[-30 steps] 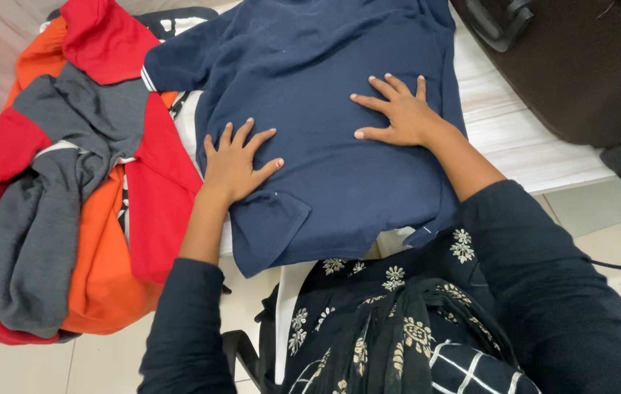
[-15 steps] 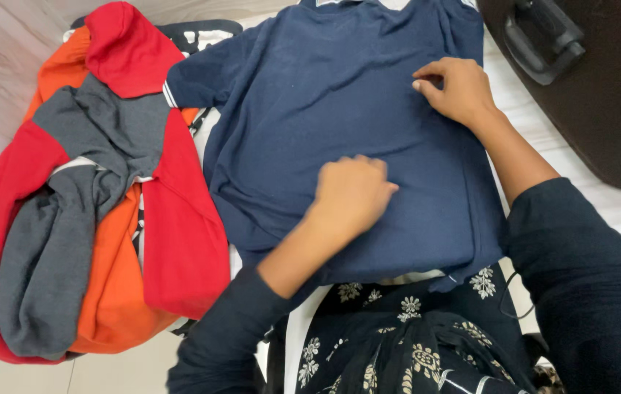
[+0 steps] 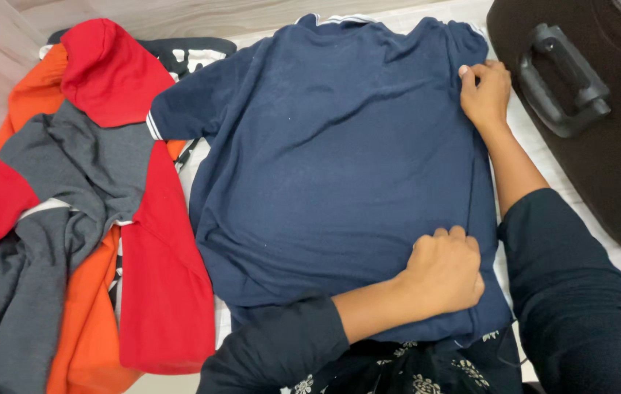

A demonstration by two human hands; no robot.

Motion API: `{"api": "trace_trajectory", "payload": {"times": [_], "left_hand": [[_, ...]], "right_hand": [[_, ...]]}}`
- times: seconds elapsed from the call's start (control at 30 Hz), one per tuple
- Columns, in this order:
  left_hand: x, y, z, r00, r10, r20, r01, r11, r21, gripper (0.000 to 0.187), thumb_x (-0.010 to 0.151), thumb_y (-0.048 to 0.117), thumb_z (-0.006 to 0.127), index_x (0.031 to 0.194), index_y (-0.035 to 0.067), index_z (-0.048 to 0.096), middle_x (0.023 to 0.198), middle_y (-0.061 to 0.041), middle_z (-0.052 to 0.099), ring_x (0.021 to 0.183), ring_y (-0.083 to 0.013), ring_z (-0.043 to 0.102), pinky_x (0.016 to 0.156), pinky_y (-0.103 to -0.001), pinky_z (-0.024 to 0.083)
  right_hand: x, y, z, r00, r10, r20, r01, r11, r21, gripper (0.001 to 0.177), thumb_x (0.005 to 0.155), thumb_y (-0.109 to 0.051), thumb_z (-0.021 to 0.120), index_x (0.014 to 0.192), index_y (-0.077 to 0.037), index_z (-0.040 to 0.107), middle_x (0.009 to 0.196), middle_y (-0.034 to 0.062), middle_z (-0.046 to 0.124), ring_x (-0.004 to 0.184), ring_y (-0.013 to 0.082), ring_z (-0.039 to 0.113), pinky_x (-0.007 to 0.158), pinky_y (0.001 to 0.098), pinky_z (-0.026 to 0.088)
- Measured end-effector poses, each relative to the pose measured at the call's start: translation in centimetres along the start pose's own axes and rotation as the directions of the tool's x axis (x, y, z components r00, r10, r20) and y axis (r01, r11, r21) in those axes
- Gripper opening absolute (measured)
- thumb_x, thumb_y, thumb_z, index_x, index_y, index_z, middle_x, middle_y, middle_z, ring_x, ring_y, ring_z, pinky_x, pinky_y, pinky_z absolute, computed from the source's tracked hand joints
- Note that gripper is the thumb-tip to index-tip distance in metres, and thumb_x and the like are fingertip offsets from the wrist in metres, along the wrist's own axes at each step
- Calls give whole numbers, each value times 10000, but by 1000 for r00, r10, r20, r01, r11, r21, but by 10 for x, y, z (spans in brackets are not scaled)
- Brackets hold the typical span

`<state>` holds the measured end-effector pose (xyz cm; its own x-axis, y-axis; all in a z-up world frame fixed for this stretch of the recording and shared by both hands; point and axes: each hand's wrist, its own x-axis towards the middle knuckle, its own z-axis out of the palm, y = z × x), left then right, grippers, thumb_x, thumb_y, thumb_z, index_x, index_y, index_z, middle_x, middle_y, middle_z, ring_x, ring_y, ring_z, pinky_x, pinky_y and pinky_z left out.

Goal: The person takes clothing items one at a time from a suitcase, lays them flat on a table, folds them into rectangular shapes by hand, and places the folded items back into the suitcase.

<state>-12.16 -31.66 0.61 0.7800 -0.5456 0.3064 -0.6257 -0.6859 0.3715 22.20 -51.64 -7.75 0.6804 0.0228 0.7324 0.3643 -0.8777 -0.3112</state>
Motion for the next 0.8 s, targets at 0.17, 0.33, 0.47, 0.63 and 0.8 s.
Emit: {"api": "trace_trajectory", "payload": {"times": [0.17,0.33,0.47,0.63,0.8], "left_hand": [[12,-24,-31,887,-52,458,84,995,-51,307,648,271,739,803,7,745,825,-201,705,747,-347,732,615,-434,569],[9,-10,-27,979,-97,179,115,989,-89,728,695,631,768,852,-64,622,665,-160,639,589,-301,675,502,-408,528],[-1,8,2,989,-75,126,62,993,101,749,763,724,739,835,-10,604,700,-94,594,571,-185,613,437,-326,495],[-9,16,0,998,16,66,-19,999,45,836,742,787,715,954,-14,603,798,-102,561,582,-172,553,474,-316,467],[-22,33,-3,981,190,-43,-179,966,184,917,675,705,803,1404,188,595,879,-108,509,613,-153,526,429,-268,463]], "right_hand": [[17,-21,-20,946,319,56,-317,878,359,488,937,-224,789,1294,19,562,1021,175,717,882,274,686,851,382,535],[33,-7,3,922,388,22,-370,860,352,735,857,-271,890,1331,129,495,940,148,682,866,224,665,820,350,542],[43,2,-2,801,526,288,-599,678,427,509,832,-211,898,1098,142,647,869,97,673,704,154,627,636,294,498],[58,-30,-27,688,521,506,-718,385,580,217,894,-181,834,914,-46,666,756,40,611,515,101,463,457,260,323],[66,-46,-23,939,288,188,-344,763,547,147,962,-129,789,1004,-26,693,901,114,700,781,204,700,700,321,516]]}}
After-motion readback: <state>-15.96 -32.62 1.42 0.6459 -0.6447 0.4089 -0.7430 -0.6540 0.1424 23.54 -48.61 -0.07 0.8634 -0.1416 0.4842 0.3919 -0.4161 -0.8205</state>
